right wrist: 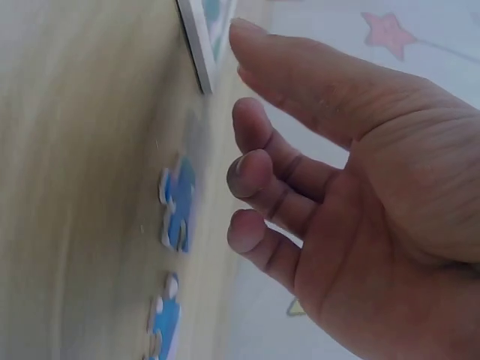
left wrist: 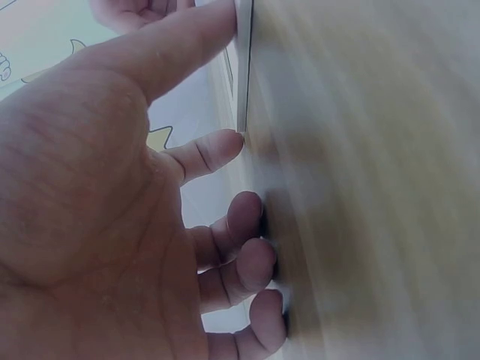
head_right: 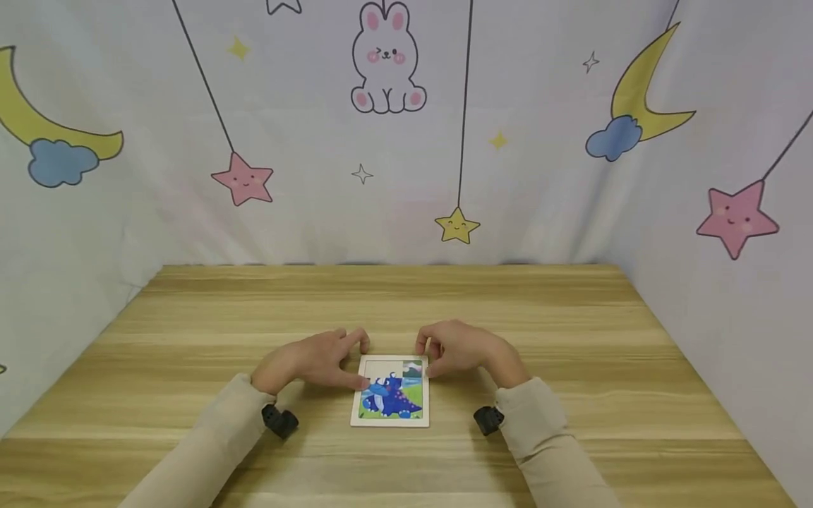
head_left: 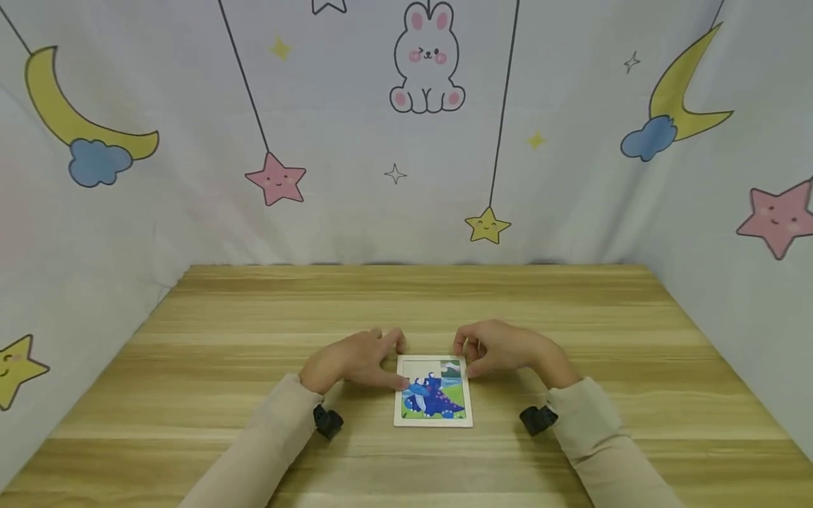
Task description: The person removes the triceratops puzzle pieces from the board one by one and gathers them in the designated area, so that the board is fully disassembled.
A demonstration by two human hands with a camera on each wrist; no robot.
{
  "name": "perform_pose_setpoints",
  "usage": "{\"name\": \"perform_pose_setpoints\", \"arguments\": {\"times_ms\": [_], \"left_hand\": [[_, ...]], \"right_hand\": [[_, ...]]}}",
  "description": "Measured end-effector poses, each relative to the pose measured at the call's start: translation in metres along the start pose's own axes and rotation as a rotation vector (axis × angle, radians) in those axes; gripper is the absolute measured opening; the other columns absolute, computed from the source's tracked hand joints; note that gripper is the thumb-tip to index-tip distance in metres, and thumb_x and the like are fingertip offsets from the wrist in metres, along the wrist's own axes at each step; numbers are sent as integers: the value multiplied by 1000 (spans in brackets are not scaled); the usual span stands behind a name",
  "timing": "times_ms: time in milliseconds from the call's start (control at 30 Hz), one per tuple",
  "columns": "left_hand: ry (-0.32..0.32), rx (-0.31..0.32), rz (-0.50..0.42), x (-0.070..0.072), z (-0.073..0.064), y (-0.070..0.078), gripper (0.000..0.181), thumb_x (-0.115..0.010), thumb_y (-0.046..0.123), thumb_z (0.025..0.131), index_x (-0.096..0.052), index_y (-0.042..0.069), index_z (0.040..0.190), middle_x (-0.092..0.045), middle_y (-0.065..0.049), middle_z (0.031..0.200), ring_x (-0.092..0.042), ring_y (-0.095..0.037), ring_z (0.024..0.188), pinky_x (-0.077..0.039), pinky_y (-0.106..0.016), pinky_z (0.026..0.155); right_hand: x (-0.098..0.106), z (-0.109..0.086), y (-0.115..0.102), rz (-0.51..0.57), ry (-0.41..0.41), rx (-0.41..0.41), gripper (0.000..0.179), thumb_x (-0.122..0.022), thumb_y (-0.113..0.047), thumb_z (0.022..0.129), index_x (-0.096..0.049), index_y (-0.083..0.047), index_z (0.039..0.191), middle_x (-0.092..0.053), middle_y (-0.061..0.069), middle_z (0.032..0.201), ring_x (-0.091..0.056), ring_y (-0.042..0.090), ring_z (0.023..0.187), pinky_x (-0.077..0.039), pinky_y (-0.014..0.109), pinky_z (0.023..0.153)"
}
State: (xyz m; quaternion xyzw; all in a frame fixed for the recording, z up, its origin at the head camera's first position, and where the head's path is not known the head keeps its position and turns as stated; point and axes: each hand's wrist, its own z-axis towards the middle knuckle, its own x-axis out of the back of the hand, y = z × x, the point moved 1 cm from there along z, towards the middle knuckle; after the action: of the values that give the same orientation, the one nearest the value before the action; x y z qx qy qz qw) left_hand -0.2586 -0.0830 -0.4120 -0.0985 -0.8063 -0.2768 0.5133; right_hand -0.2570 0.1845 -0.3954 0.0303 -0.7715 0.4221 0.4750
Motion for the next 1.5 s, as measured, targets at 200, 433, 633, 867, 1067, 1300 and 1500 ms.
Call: {"name": "perform_pose_setpoints", "arguments": {"times_ms": [200, 433, 633, 867, 1067, 1300, 1500], "left_hand": [[-8, 1, -9, -1, 1, 0, 53, -73, 56, 85, -45, 27, 118, -50, -5, 99, -51, -22, 87, -43, -39, 76], [-6, 4, 2, -2, 0, -1, 54, -72, 57, 85, -44, 26, 120, -50, -5, 99, -51, -22, 86, -43, -39, 75], [-9, 11, -14, -3, 0, 1, 54, -73, 56, 85, -44, 26, 120, -50, -5, 99, -51, -22, 87, -43, -39, 75], [-7, -2, -6, -2, -1, 0, 55, -73, 54, 86, -44, 24, 122, -53, -3, 95, -50, -20, 84, -41, -37, 74], [-14, -3, -14, -2, -1, 0, 55, -73, 54, 86, -44, 24, 121, -53, -4, 92, -50, -20, 83, -40, -35, 73], [-9, 5, 1, -2, -2, 1, 56, -73, 56, 85, -44, 25, 121, -54, -3, 92, -50, -20, 83, -40, -35, 73], [-7, 3, -11, 0, -3, 2, 55, -74, 54, 85, -44, 25, 120, -53, -4, 90, -49, -19, 82, -38, -34, 71]], "right_hand": [[-11, 6, -5, -14, 11, -81, 27, -81, -13, 85, -62, -8, 103, -56, -2, 78, -51, 11, 71, -42, 26, 65], [-9, 6, -5, 10, 1, -61, 19, -80, -13, 86, -68, -9, 100, -56, -2, 78, -51, 12, 71, -42, 27, 65], [-9, 6, 0, 48, -3, -56, 23, -83, -14, 83, -71, -8, 101, -58, -2, 77, -52, 12, 71, -43, 26, 65], [-17, 12, -2, 51, 24, -65, 34, -87, -12, 78, -61, -7, 101, -55, -1, 76, -50, 11, 69, -41, 25, 63], [-19, 12, -2, 66, -7, -53, 32, -84, -10, 82, -59, -6, 101, -51, 0, 76, -47, 11, 69, -39, 25, 63], [-20, 11, -1, 48, -28, -56, 31, -81, -10, 85, -55, -7, 104, -48, 2, 81, -45, 12, 74, -37, 25, 66], [-17, 11, -2, 29, -3, -19, 30, -80, -9, 86, -55, -7, 103, -51, 3, 88, -47, 16, 81, -41, 27, 72]]}}
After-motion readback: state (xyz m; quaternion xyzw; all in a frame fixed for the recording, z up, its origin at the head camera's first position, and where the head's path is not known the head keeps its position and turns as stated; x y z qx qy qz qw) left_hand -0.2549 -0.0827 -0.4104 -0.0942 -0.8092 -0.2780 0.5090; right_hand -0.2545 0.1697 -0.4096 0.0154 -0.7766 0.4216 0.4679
